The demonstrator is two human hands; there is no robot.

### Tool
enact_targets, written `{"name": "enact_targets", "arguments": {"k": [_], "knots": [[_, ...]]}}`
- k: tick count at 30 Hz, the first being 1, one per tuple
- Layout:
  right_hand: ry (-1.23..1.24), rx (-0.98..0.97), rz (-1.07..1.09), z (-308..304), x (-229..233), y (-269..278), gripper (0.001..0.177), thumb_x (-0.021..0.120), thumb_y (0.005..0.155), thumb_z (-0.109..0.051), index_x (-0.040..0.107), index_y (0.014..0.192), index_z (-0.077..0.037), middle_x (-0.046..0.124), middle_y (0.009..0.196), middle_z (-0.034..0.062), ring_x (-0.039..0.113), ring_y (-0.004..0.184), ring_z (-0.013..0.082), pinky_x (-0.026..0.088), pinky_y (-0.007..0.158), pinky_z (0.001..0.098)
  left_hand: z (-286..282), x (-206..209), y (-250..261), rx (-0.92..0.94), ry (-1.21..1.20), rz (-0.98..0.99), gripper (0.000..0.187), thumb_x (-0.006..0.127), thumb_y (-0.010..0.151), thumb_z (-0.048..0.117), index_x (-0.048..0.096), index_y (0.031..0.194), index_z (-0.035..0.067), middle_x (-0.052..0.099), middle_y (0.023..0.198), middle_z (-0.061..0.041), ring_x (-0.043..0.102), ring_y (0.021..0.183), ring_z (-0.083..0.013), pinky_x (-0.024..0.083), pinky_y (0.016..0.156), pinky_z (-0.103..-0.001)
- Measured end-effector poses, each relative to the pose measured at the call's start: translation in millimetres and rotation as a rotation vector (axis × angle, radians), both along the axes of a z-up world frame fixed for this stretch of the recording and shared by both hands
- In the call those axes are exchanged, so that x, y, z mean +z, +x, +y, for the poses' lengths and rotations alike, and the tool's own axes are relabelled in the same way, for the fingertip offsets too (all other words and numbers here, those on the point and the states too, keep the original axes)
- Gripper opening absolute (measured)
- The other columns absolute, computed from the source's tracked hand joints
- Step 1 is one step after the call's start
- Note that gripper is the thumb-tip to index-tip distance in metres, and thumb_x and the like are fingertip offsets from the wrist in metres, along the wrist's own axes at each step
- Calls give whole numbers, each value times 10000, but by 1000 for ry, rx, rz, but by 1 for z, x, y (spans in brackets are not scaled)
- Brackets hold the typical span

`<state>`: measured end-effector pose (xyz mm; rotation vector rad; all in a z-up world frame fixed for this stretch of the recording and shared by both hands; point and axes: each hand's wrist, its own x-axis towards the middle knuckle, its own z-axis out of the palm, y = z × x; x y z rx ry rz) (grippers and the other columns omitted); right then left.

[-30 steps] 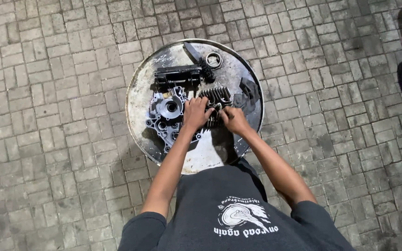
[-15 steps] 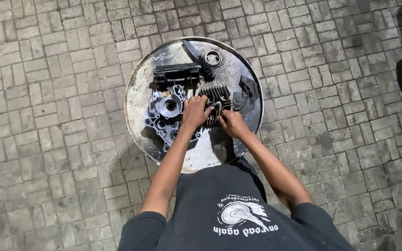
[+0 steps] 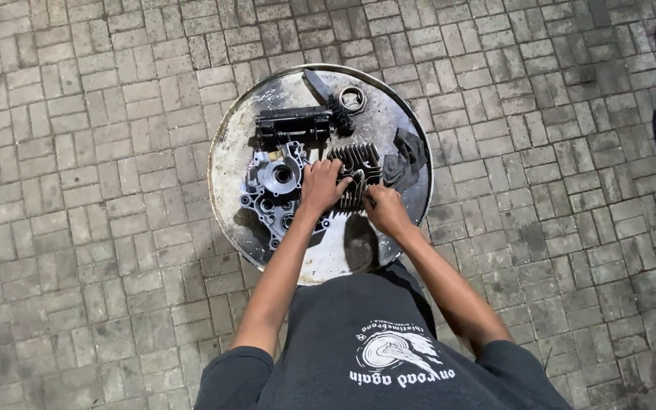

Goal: The person is inspecting and arranging various disassembled engine components, including a cylinder block and crankcase parts, on a circular work surface.

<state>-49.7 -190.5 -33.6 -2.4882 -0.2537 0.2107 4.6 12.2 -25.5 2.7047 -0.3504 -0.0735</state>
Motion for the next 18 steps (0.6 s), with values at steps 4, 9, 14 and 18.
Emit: {"name": "enact_targets", "arguments": {"k": [4,9,14,18], "knots": [[-41,9,-146,-3,-4,24,61,708,910,-134,742,945,-97,742,892,118,744,860,360,610,712,472,0,5,-2,8,10,5,374,643,908,527,529,1070,209,612,942,-30,607,1003,-271,403,982,-450],[-113,-6,-124,6,-3,42,86,701,894,-175,714,928,-97,729,859,108,744,862,365,609,751,514,1,2,0,6,21,39,390,629,913,546,519,1075,208,610,958,-37,604,1013,-274,401,994,-461],[-141,31,7,12,-14,27,94,690,859,-187,753,886,-122,751,811,111,753,832,374,615,731,517,-1,-6,2,7,10,36,385,620,913,552,509,1068,218,603,964,-40,596,1015,-282,392,996,-471],[-50,-114,-24,-5,-18,55,134,714,858,-195,754,963,-122,763,841,141,753,857,390,614,721,513,-1,-8,1,4,20,14,381,620,909,556,515,1056,221,605,951,-37,604,1001,-280,399,986,-474]]}}
